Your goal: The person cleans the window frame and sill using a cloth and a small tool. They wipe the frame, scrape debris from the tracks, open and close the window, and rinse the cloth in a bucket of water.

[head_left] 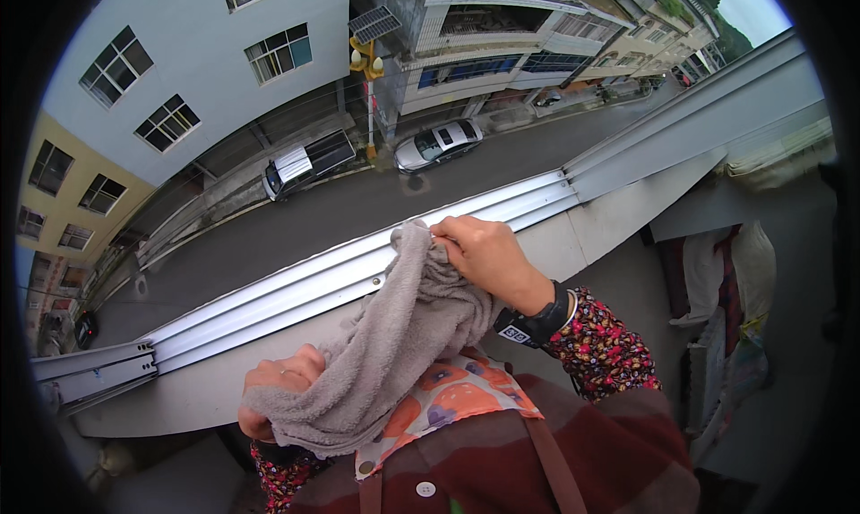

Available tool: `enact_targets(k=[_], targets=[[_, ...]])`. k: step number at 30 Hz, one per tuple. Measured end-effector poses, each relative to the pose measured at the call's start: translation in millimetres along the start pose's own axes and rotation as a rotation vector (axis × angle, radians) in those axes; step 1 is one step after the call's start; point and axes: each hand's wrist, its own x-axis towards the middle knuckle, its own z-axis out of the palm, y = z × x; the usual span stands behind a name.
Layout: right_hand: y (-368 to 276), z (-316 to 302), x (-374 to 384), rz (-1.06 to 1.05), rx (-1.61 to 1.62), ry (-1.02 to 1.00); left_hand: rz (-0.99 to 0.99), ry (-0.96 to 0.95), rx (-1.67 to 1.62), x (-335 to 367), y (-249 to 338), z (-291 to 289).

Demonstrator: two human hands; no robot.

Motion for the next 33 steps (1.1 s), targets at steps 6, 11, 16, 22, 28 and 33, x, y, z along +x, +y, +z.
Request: enact_targets(k=[6, 11, 16, 22, 28, 33], targets=[[-58.6, 27.0, 13.3, -0.2, 0.275, -0.036, 0.073, 0.272, -0.009, -19.4, 19.3, -5.7], [-13.6, -27.0, -13.9, 0.034, 0.378, 0.253, -0.006, 0.417, -0.035, -5.4, 50.1, 7.4], [38.4, -72.6, -83.9, 0.335, 0.215, 0.479, -0.232, 0.015, 0.205, 85.4, 22.7, 32.6], [71.8, -92.5, -168.2, 0.534, 0.174, 0.73, -0.194, -0.472, 0.894, 224.8, -117.9, 93.0], [82.1, -96.5, -230.8, 0.708, 0.154, 0.844, -0.005, -0.689, 1.015, 291.2, -219.9, 145.8], [78.1, -93.0, -219.9, 0.789, 0.227, 0.813, -0.047, -0.715, 1.233, 299.9, -244.9, 161.3]])
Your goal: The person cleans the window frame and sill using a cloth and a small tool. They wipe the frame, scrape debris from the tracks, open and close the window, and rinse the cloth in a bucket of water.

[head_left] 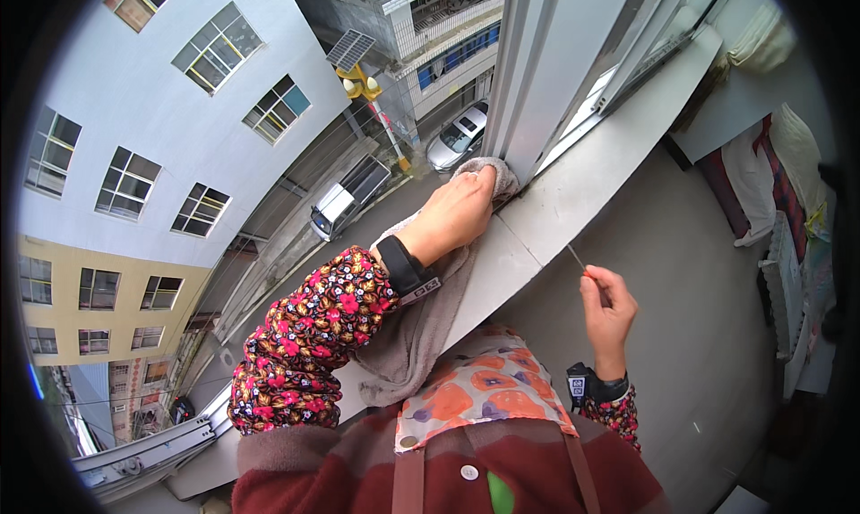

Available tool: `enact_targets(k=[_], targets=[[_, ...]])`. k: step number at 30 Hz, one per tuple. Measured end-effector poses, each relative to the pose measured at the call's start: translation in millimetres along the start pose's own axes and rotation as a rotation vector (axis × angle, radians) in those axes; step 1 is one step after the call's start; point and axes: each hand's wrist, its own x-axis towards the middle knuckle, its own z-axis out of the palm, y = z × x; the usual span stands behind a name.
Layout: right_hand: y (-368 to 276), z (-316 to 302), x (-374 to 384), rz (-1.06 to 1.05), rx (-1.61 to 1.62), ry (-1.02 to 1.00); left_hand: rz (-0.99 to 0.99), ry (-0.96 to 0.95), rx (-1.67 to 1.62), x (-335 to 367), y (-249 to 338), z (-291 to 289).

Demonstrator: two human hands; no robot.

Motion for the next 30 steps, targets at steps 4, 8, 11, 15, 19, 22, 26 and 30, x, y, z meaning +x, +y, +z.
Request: enact_targets(k=[4, 8, 11, 15, 19, 22, 26, 30], targets=[[-25.0, 28.3, 17.7, -0.166, -0.107, -0.143, 0.058, 0.0, 0.131, -25.8, 5.2, -10.7], [-49.5, 52.6, 41.9, -0.384, -0.378, -0.145, 0.146, 0.029, 0.117, -58.8, 1.7, -23.5], [-62.7, 68.2, 52.0, -0.427, -0.445, -0.19, 0.229, 0.089, 0.108, -61.8, -2.4, -22.6], [-76.9, 78.8, 55.6, -0.465, -0.398, -0.195, 0.233, 0.085, 0.137, -49.7, -4.2, -18.3], [-79.5, 89.9, 60.8, -0.517, -0.451, -0.249, 0.236, 0.029, 0.165, -39.3, -6.9, -20.3], [-70.4, 99.4, 63.6, -0.504, -0.606, -0.291, 0.25, -0.018, 0.169, -43.9, -6.1, -24.5], [-50.9, 108.2, 64.8, -0.443, -0.785, -0.261, 0.198, 0.002, 0.136, -62.0, 5.1, -29.3], [-42.5, 124.1, 71.5, -0.452, -0.923, -0.231, 0.182, 0.031, 0.159, -67.0, 12.6, -34.9]])
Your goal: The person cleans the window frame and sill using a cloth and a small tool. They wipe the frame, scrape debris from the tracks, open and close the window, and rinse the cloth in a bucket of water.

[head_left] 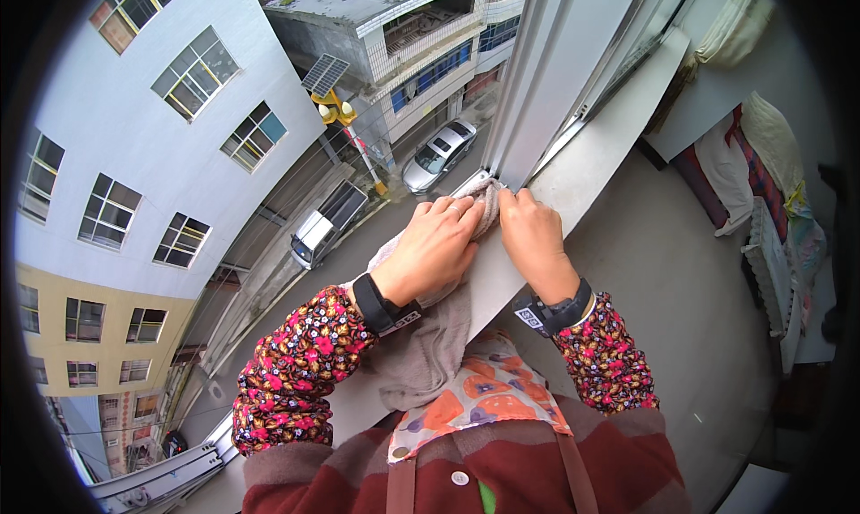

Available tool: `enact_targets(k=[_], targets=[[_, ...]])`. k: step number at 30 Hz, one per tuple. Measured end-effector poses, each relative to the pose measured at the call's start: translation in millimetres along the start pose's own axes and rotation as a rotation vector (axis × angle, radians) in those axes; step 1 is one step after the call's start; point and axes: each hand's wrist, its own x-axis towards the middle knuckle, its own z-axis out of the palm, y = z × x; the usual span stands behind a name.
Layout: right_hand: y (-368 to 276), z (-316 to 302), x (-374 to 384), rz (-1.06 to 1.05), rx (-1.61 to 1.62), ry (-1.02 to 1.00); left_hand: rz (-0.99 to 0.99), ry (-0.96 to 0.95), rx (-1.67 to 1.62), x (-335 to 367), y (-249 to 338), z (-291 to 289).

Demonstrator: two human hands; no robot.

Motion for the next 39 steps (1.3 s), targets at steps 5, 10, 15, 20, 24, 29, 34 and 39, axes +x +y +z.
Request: enact_targets(k=[5, 10, 15, 20, 24, 29, 34, 39], targets=[[-13.1, 4.0, 17.2, -0.01, -0.039, -0.025, -0.069, -0.076, -0.068, 6.2, -12.6, 2.3], [-13.1, -4.5, 4.2, -0.11, -0.044, -0.146, -0.018, -0.089, -0.117, -12.2, -19.1, 1.2], [-8.6, -2.0, 19.1, -0.052, -0.184, -0.1, -0.111, 0.017, -0.128, 3.5, -11.6, 9.8], [-9.2, -9.6, 24.1, -0.138, -0.288, -0.225, -0.065, -0.078, -0.213, 14.9, -25.8, 22.4], [-11.5, -15.1, 36.6, -0.239, -0.354, -0.238, -0.007, 0.044, -0.235, 14.5, -33.5, 29.1], [-19.7, -20.1, 44.4, -0.255, -0.321, -0.293, -0.055, 0.022, -0.257, 15.7, -31.5, 29.7], [-14.4, -46.6, 7.1, -0.253, -0.296, -0.257, 0.092, -0.011, -0.346, -4.6, -18.0, 16.7], [-9.0, -46.2, 20.0, -0.265, -0.397, -0.049, 0.131, 0.201, -0.299, 9.1, -23.1, 15.0]])
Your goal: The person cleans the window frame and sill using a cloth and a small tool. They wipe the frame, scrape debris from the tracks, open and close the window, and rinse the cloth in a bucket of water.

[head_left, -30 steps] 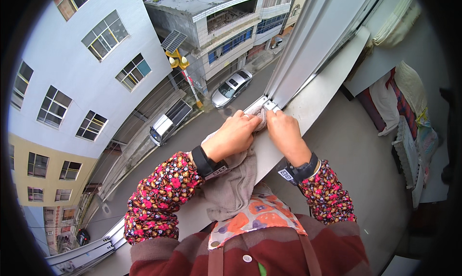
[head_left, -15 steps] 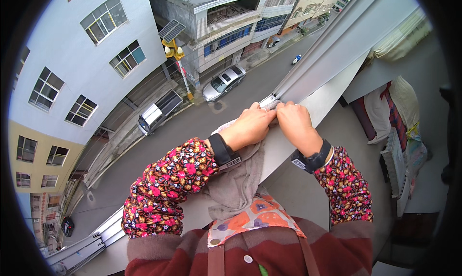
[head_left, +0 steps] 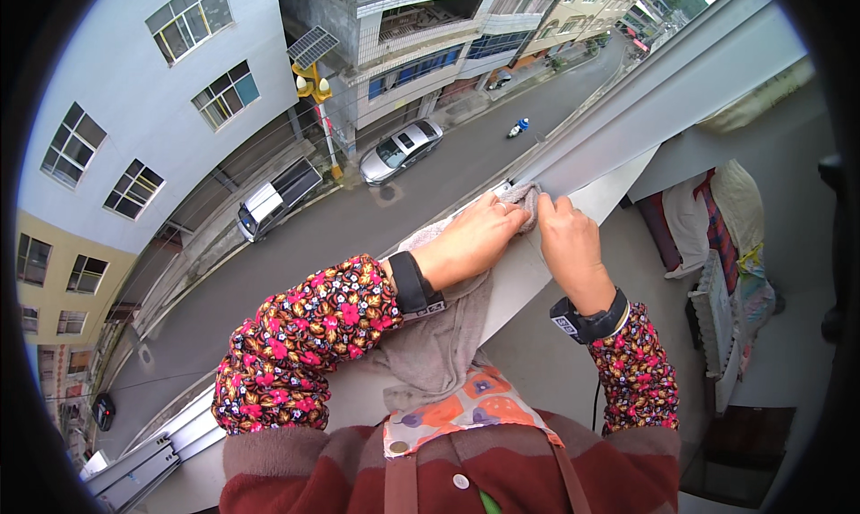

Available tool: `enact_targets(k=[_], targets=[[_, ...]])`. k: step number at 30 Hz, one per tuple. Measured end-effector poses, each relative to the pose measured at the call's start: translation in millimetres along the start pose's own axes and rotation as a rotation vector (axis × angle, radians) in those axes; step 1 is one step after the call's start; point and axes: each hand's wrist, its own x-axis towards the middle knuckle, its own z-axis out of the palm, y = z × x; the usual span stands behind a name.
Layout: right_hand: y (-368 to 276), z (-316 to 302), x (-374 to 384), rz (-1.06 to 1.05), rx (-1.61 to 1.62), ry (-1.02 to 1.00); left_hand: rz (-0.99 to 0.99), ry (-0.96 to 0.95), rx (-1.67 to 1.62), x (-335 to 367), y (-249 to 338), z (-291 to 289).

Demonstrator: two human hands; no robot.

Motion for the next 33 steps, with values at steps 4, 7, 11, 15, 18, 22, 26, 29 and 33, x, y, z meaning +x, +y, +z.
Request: enact_targets(k=[4, 7, 11, 15, 18, 22, 26, 29, 33], targets=[[-10.7, 9.2, 24.5, -0.04, -0.137, -0.125, -0.003, -0.058, -0.001, 8.0, -18.1, 11.8], [-10.4, 16.2, 45.3, -0.049, 0.02, -0.228, -0.03, -0.006, -0.04, 10.4, -27.7, 15.2], [-2.8, 14.6, 42.2, -0.076, 0.127, -0.209, -0.116, -0.017, -0.121, 8.3, -21.8, 11.3], [2.4, -3.0, 21.8, -0.066, 0.074, -0.171, -0.125, 0.004, -0.113, 1.8, -7.2, 3.0], [5.3, -13.1, 32.1, -0.082, -0.003, -0.094, -0.078, 0.124, -0.089, 5.9, -8.8, -2.8], [-5.9, -7.0, 55.6, -0.088, -0.047, -0.104, -0.124, 0.018, -0.184, 12.0, -23.5, 2.3], [-18.1, 11.9, 70.4, -0.124, -0.016, -0.248, -0.204, 0.035, -0.154, 8.4, -33.7, 12.3], [-16.9, 16.4, 60.6, -0.099, 0.036, -0.247, -0.172, 0.057, -0.122, 2.8, -30.0, 13.1], [-4.9, 4.7, 39.2, -0.067, -0.023, -0.125, -0.092, 0.095, -0.114, -2.0, -16.1, 13.1]])
